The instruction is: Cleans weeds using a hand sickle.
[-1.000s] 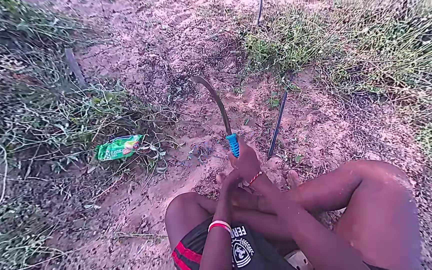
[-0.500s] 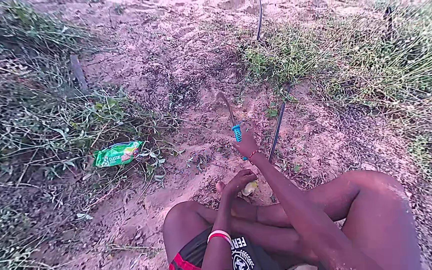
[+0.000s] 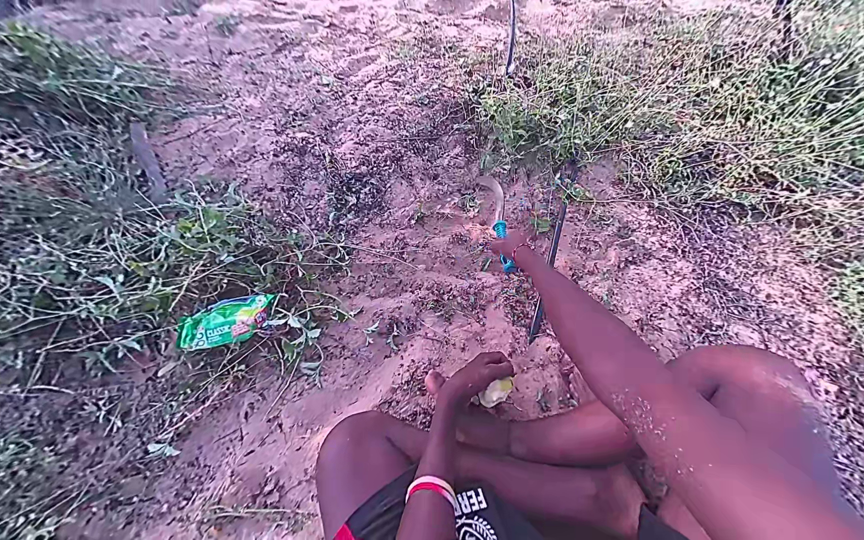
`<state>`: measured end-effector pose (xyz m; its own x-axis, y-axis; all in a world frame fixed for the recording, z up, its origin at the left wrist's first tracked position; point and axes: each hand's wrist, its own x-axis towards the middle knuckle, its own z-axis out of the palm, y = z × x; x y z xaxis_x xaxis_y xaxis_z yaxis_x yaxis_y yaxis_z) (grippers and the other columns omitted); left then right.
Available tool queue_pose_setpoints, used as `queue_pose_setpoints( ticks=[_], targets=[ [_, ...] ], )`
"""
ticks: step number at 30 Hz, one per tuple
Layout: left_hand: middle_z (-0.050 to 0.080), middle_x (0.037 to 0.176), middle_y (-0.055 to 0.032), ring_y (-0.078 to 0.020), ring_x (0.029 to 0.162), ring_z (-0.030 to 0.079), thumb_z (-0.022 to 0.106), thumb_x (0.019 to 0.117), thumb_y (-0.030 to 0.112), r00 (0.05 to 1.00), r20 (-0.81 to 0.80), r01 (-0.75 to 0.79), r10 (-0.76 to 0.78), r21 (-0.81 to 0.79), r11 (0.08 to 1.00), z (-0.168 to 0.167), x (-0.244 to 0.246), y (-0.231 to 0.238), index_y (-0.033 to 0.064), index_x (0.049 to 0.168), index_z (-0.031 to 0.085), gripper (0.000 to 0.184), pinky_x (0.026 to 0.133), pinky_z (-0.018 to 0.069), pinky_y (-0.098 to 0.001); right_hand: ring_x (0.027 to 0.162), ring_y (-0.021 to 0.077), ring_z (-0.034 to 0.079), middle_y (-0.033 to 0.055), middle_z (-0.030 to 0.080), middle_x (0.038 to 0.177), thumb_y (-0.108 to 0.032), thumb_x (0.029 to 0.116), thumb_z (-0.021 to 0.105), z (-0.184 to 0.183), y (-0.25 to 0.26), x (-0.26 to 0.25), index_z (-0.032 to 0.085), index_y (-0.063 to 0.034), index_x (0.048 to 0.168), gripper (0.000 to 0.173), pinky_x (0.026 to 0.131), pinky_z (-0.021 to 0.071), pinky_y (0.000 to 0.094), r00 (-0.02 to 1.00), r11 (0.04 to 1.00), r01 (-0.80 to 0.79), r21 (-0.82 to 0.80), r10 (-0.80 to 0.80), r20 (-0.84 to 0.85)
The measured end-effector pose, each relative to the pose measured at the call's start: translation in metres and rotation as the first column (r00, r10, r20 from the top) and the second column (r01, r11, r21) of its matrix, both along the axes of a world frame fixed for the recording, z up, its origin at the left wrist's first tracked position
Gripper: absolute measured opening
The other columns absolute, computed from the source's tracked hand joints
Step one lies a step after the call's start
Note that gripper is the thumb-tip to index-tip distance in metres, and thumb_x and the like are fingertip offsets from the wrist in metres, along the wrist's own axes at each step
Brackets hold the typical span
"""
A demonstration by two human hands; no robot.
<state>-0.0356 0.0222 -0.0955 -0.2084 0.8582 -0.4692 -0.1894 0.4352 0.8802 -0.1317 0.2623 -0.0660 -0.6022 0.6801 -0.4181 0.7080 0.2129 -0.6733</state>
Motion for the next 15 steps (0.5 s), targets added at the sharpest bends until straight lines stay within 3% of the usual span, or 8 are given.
queue_pose_setpoints(
  ticks=[2,4,7,9,11,15],
  targets=[
    [0.057,0.086,-0.0001,-0.0048,0.075,0.053,0.049,0.1041,0.022,1.0,0.014,-0.001,0.002,-0.023,1.0,0.009,-0.001,0.003,0.0023,0.103,0.063,0.024,0.071,0.0472,-0.0257,0.115,0.0361,0.064,0.0283,0.059,0.131,-0.021,0.0992,0.067,-0.011,-0.017,0.011,0.044,0.0065,0.145,0.059,0.098,0.0518,0.0492,0.983,0.99,-0.109,-0.091,0.12,0.136],
    [0.056,0.085,0.0,-0.0042,0.073,0.053,0.048,0.1044,0.019,1.0,0.024,-0.018,0.02,-0.052,0.998,0.018,-0.004,0.004,0.0019,0.103,0.062,0.022,0.069,0.047,-0.0238,0.121,0.0376,0.062,0.0294,0.058,0.136,-0.017,0.0962,0.07,-0.018,-0.036,0.016,0.033,0.005,0.154,0.072,0.103,0.0496,0.0498,0.992,0.993,-0.069,-0.099,0.078,0.096],
    [0.057,0.089,-0.0022,-0.0062,0.077,0.053,0.047,0.1063,0.018,0.998,0.06,-0.015,0.019,-0.068,0.998,0.018,-0.005,0.005,-0.0006,0.108,0.062,0.024,0.074,0.0478,-0.0262,0.116,0.0357,0.063,0.0284,0.06,0.131,-0.016,0.0959,0.071,-0.025,-0.038,0.03,0.042,0.0059,0.147,0.063,0.101,0.0492,0.0489,0.998,0.989,-0.021,-0.147,0.029,0.052],
    [0.057,0.085,0.0003,-0.0043,0.074,0.053,0.046,0.1048,0.017,0.998,0.036,-0.045,0.049,-0.099,0.994,0.027,0.0,0.004,0.0012,0.103,0.062,0.023,0.074,0.0472,-0.0252,0.102,0.0309,0.065,0.0261,0.061,0.123,-0.017,0.0978,0.069,-0.019,-0.036,0.037,0.044,0.0051,0.144,0.057,0.09,0.0535,0.0455,0.999,0.976,0.019,-0.217,-0.011,0.041],
    [0.055,0.086,-0.0016,-0.0053,0.074,0.05,0.044,0.1068,0.016,0.998,0.047,-0.035,0.042,-0.145,0.989,0.045,0.003,0.004,-0.0018,0.108,0.061,0.025,0.072,0.0456,-0.0246,0.087,0.0263,0.065,0.0231,0.061,0.114,-0.018,0.0994,0.067,-0.012,-0.039,0.048,0.045,0.0045,0.141,0.053,0.078,0.0553,0.0417,0.998,0.97,0.044,-0.24,-0.034,0.046],
    [0.059,0.095,-0.007,-0.01,0.081,0.053,0.043,0.1071,0.015,0.998,0.004,-0.065,0.068,-0.251,0.966,0.058,0.006,0.007,-0.0032,0.113,0.062,0.026,0.081,0.0465,-0.0298,0.084,0.0282,0.069,0.0227,0.063,0.111,-0.015,0.0977,0.066,-0.006,-0.075,0.106,0.045,0.0043,0.142,0.053,0.077,0.0576,0.0439,0.995,0.987,0.017,-0.162,-0.001,0.096]
  ],
)
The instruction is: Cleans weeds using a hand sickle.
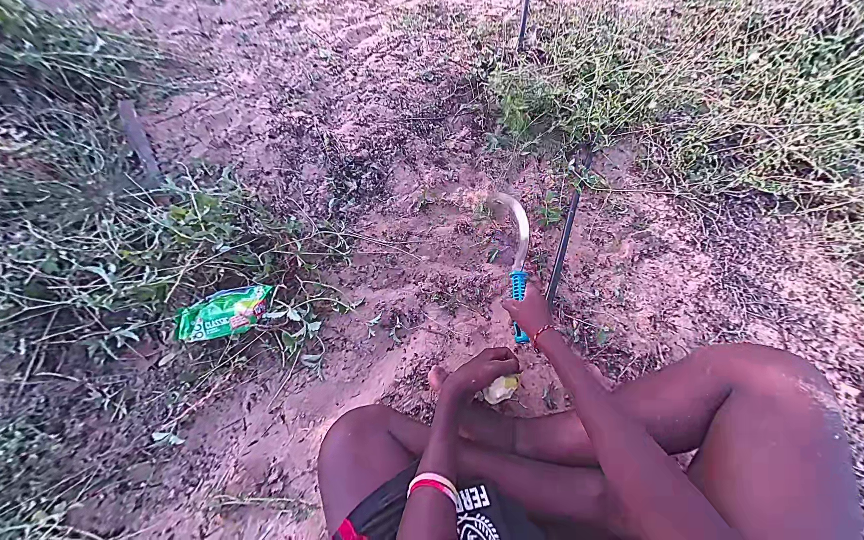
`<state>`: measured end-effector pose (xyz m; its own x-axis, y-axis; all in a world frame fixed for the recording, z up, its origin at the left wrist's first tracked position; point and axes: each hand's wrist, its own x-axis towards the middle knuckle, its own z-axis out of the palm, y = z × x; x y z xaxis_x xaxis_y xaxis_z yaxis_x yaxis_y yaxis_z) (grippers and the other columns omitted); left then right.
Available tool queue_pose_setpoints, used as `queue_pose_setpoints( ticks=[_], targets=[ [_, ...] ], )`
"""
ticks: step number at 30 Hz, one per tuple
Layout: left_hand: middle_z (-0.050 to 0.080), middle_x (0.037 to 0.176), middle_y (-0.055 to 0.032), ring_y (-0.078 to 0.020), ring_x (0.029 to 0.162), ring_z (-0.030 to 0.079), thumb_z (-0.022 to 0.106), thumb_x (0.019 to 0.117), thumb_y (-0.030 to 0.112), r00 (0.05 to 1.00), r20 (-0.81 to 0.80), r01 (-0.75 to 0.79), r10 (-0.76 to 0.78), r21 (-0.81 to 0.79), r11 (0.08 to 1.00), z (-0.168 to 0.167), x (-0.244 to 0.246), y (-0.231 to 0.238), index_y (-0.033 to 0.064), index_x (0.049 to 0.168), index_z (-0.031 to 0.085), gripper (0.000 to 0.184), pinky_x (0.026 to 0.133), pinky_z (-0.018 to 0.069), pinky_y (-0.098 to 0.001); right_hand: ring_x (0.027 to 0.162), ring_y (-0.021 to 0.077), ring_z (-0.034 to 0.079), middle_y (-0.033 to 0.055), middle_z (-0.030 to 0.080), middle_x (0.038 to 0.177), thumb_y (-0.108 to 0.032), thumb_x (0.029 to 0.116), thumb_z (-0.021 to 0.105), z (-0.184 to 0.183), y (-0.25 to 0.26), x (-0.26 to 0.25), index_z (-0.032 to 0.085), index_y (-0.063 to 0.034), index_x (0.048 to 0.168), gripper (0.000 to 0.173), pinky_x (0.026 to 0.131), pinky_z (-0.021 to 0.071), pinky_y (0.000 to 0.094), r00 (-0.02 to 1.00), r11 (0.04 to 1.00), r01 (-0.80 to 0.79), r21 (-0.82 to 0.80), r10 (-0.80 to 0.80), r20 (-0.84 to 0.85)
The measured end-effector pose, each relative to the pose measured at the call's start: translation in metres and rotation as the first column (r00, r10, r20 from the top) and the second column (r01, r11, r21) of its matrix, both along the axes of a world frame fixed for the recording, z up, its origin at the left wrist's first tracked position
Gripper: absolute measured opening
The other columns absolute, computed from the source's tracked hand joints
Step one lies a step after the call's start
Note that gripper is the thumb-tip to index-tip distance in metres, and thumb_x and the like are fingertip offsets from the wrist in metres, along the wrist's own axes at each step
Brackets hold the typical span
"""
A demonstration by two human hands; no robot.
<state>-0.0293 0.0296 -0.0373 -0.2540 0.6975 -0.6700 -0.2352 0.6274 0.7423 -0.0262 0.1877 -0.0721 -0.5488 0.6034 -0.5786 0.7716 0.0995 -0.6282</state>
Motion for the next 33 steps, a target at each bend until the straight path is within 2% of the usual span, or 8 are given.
queue_pose_setpoints(
  ticks=[3,10,14,18,23,26,30,33],
  targets=[
    [0.059,0.09,-0.0028,-0.0062,0.078,0.055,0.051,0.1034,0.02,0.996,0.038,0.068,-0.077,0.211,0.975,-0.054,-0.012,-0.002,-0.0001,0.108,0.063,0.023,0.075,0.048,-0.0273,0.096,0.0348,0.068,0.0251,0.066,0.112,-0.015,0.0961,0.066,0.0,-0.014,0.043,0.047,0.0042,0.142,0.053,0.087,0.054,0.0507,0.998,0.995,-0.048,0.088,0.044,0.044],
    [0.058,0.09,-0.0014,-0.0045,0.077,0.054,0.05,0.1045,0.017,0.999,0.037,0.027,-0.036,0.214,0.977,-0.046,-0.004,-0.004,0.0001,0.105,0.062,0.021,0.074,0.0475,-0.0251,0.111,0.0378,0.067,0.0245,0.068,0.118,-0.017,0.0976,0.064,0.045,-0.032,0.058,0.042,-0.0007,0.153,0.061,0.098,0.0509,0.0524,0.962,0.929,-0.265,0.258,0.237,0.133],
    [0.056,0.089,-0.002,-0.0048,0.076,0.052,0.048,0.1058,0.016,1.0,0.016,0.021,-0.024,0.192,0.981,-0.031,-0.005,-0.008,-0.0011,0.104,0.062,0.022,0.072,0.0457,-0.0243,0.105,0.0379,0.069,0.0248,0.069,0.113,-0.015,0.0986,0.064,0.055,-0.041,0.055,0.042,0.002,0.151,0.06,0.093,0.0519,0.053,0.995,0.93,-0.102,0.352,0.091,0.049],
    [0.056,0.088,-0.003,-0.0062,0.074,0.052,0.049,0.1061,0.019,0.998,0.022,0.049,-0.053,0.169,0.984,-0.028,-0.004,-0.007,0.0002,0.106,0.062,0.023,0.07,0.0459,-0.0253,0.116,0.0383,0.066,0.0254,0.066,0.124,-0.017,0.1007,0.063,0.059,-0.043,0.048,0.036,0.0022,0.152,0.061,0.1,0.0501,0.053,0.986,0.936,-0.047,0.348,-0.013,0.168],
    [0.06,0.108,-0.012,-0.0099,0.09,0.054,0.041,0.1072,0.01,1.0,-0.011,-0.023,0.025,0.116,0.993,0.005,0.004,-0.015,-0.0085,0.122,0.057,0.029,0.086,0.0454,-0.0276,0.121,0.0377,0.064,0.022,0.063,0.134,-0.015,0.1008,0.058,0.066,-0.065,0.04,0.037,-0.004,0.157,0.061,0.102,0.0486,0.053,0.9,0.848,-0.42,0.323,0.344,0.269],
    [0.059,0.117,-0.0116,-0.0083,0.098,0.055,0.037,0.1088,0.012,0.999,0.009,-0.046,0.046,0.138,0.989,-0.013,0.001,-0.018,-0.0058,0.137,0.049,0.035,0.09,0.046,-0.0259,0.104,0.0395,0.07,0.0238,0.065,0.131,-0.01,0.0969,0.061,0.065,-0.084,0.056,0.049,-0.0003,0.15,0.056,0.089,0.0544,0.0537,0.883,0.736,-0.458,0.498,0.443,0.157],
    [0.059,0.096,-0.0057,-0.005,0.081,0.052,0.045,0.1043,0.011,0.999,0.01,0.027,-0.031,0.256,0.966,-0.031,-0.003,-0.015,-0.0054,0.11,0.061,0.024,0.078,0.0465,-0.0252,0.111,0.0393,0.068,0.0253,0.066,0.127,-0.011,0.0978,0.062,0.065,-0.072,0.062,0.045,0.0027,0.15,0.056,0.095,0.0518,0.0547,0.96,0.854,-0.28,0.439,0.264,0.098],
    [0.057,0.093,-0.0038,-0.0064,0.076,0.052,0.049,0.1053,0.02,0.996,0.014,0.083,-0.089,0.251,0.965,-0.048,-0.008,-0.008,-0.0006,0.108,0.062,0.024,0.073,0.0467,-0.0259,0.11,0.038,0.068,0.0239,0.068,0.118,-0.014,0.0984,0.064,0.067,-0.047,0.047,0.044,-0.001,0.149,0.056,0.095,0.0516,0.0543,0.985,0.905,-0.165,0.392,0.126,0.121]
  ],
)
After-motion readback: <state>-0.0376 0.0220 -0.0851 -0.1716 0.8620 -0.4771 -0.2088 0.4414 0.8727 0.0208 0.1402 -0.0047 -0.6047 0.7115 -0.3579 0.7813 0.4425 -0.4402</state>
